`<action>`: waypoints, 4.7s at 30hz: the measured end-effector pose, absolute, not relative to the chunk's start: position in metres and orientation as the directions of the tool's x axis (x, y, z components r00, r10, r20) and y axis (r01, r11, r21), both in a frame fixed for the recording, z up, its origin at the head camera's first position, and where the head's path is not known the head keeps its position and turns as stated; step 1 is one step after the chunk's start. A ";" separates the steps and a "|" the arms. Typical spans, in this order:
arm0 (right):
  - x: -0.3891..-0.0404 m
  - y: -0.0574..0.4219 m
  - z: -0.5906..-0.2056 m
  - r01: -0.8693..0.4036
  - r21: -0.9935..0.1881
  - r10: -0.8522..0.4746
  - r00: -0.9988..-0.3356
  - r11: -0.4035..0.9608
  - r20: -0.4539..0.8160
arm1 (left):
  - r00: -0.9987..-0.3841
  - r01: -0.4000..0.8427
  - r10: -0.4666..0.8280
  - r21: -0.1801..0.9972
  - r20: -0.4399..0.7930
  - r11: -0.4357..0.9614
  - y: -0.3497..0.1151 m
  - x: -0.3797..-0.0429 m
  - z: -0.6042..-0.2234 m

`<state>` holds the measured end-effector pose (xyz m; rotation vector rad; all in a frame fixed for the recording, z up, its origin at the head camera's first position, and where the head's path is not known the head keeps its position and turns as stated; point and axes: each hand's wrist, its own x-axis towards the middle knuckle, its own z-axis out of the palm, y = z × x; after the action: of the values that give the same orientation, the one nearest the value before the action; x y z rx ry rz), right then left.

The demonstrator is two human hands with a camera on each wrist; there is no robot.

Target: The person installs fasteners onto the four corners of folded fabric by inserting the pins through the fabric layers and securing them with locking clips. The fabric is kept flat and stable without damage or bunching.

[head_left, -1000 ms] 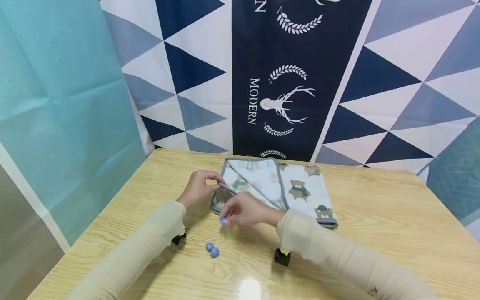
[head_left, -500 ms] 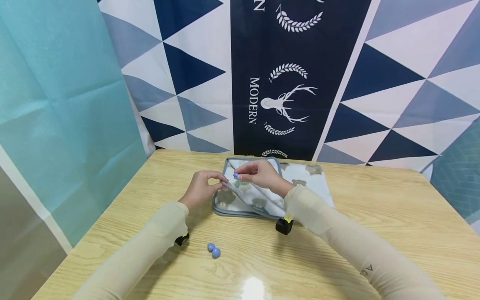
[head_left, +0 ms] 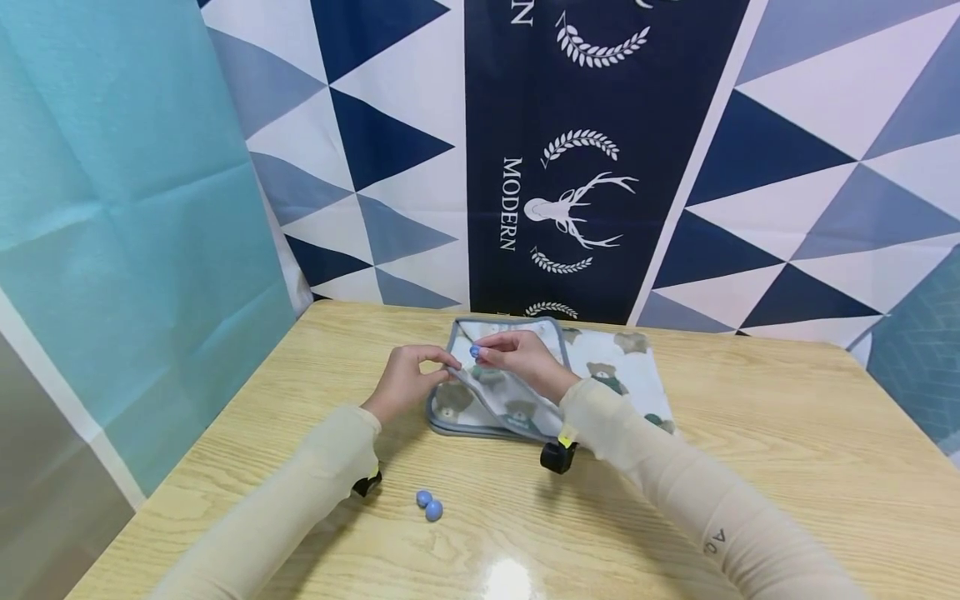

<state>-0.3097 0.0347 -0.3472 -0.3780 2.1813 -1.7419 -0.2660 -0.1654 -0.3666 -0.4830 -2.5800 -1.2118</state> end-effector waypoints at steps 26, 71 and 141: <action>-0.313 0.029 -0.356 0.019 -0.973 -0.378 -0.920 0.230 -0.107 | -0.915 0.398 0.196 0.709 0.352 0.583 -0.163 -0.270 -0.370; -0.283 0.023 -0.347 -0.533 -0.633 -0.520 -0.823 0.562 0.231 | -0.947 0.312 0.126 0.747 0.297 0.586 -0.164 -0.264 -0.371; -0.314 0.041 -0.344 -0.463 -0.593 -0.469 -0.869 0.659 0.157 | -0.894 0.424 0.446 0.399 0.042 0.813 -0.264 -0.180 -0.377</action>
<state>-0.3141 0.0405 -0.3436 -0.8007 2.8528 -1.0161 -0.1803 -0.2645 -0.3767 -0.7310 -3.0423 -0.6494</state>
